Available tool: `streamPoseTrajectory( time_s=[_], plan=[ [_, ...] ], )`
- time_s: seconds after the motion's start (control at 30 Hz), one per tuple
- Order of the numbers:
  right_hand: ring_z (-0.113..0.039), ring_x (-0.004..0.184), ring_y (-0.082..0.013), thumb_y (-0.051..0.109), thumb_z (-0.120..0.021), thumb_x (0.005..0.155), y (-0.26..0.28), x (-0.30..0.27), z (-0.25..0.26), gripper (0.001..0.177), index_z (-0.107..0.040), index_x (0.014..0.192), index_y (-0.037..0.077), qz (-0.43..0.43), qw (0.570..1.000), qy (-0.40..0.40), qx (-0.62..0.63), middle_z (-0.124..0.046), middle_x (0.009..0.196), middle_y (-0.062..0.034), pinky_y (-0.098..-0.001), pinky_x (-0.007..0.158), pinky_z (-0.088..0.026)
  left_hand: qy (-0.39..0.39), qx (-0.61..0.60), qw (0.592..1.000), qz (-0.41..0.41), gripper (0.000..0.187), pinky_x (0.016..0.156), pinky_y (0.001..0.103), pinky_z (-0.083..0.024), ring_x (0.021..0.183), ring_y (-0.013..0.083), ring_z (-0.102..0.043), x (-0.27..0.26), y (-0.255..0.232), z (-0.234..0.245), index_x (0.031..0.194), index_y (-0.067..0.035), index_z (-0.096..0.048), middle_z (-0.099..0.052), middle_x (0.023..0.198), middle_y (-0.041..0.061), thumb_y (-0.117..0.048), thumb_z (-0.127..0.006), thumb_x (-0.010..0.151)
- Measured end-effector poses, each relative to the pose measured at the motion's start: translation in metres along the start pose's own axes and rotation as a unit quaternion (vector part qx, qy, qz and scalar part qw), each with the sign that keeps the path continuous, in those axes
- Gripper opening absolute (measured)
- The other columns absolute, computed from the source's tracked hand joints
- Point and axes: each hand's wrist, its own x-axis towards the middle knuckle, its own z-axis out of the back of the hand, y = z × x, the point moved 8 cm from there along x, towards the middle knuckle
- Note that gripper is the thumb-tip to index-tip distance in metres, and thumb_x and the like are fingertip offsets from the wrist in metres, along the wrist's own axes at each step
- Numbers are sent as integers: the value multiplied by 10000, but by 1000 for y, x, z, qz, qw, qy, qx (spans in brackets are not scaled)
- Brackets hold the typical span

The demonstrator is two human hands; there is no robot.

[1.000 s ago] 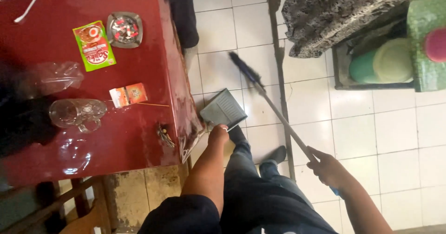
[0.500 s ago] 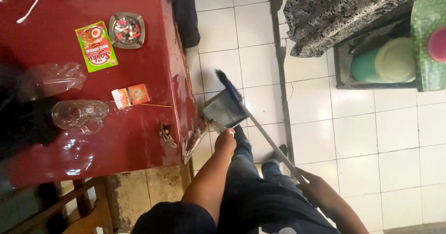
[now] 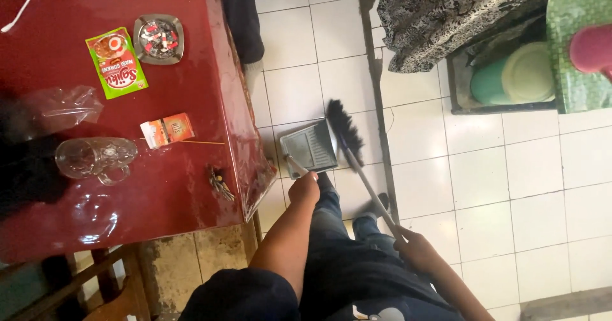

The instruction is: Sweeping the tiled floor using a broom and collecting debris with a dustpan.

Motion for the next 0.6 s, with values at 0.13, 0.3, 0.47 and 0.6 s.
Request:
streamPoseTrajectory(
  time_s=[0.13, 0.3, 0.47, 0.6],
  plan=[
    [-459, 544, -184, 168, -569, 1008, 44, -75, 34, 571, -472, 1566, 242, -153, 982, 75, 86, -577, 707, -76, -347, 489, -401, -15, 6, 1000, -18, 303, 976, 463, -510, 1177, 358, -654, 9, 14, 4, 1241, -228, -652, -697, 1229, 158, -322, -452, 1034],
    [-435, 521, -163, 185, -634, 994, 46, -89, 70, 609, -465, 1577, 229, -154, 985, 37, 64, -557, 685, -65, -328, 475, -379, -5, 1, 996, -87, 351, 956, 478, -520, 1166, 367, -652, 46, 32, -13, 1228, -232, -668, -711, 1219, 127, -208, -496, 924],
    [-595, 596, -207, 191, -642, 954, 62, -33, 59, 650, -433, 1569, 218, -61, 997, -35, 5, -688, 814, -137, -373, 570, -519, -39, -114, 989, -87, 310, 974, 470, -510, 1161, 360, -648, 57, 35, -20, 1156, -169, -703, -706, 1215, 139, -302, -470, 1001],
    [-661, 636, -209, 232, -688, 920, 96, -2, 31, 641, -466, 1518, 171, -14, 999, 7, -41, -726, 903, -158, -378, 619, -569, -46, -104, 984, -138, 338, 959, 451, -511, 1105, 377, -652, 105, 54, -65, 1129, -90, -702, -700, 1183, 172, -303, -504, 958]
  ],
)
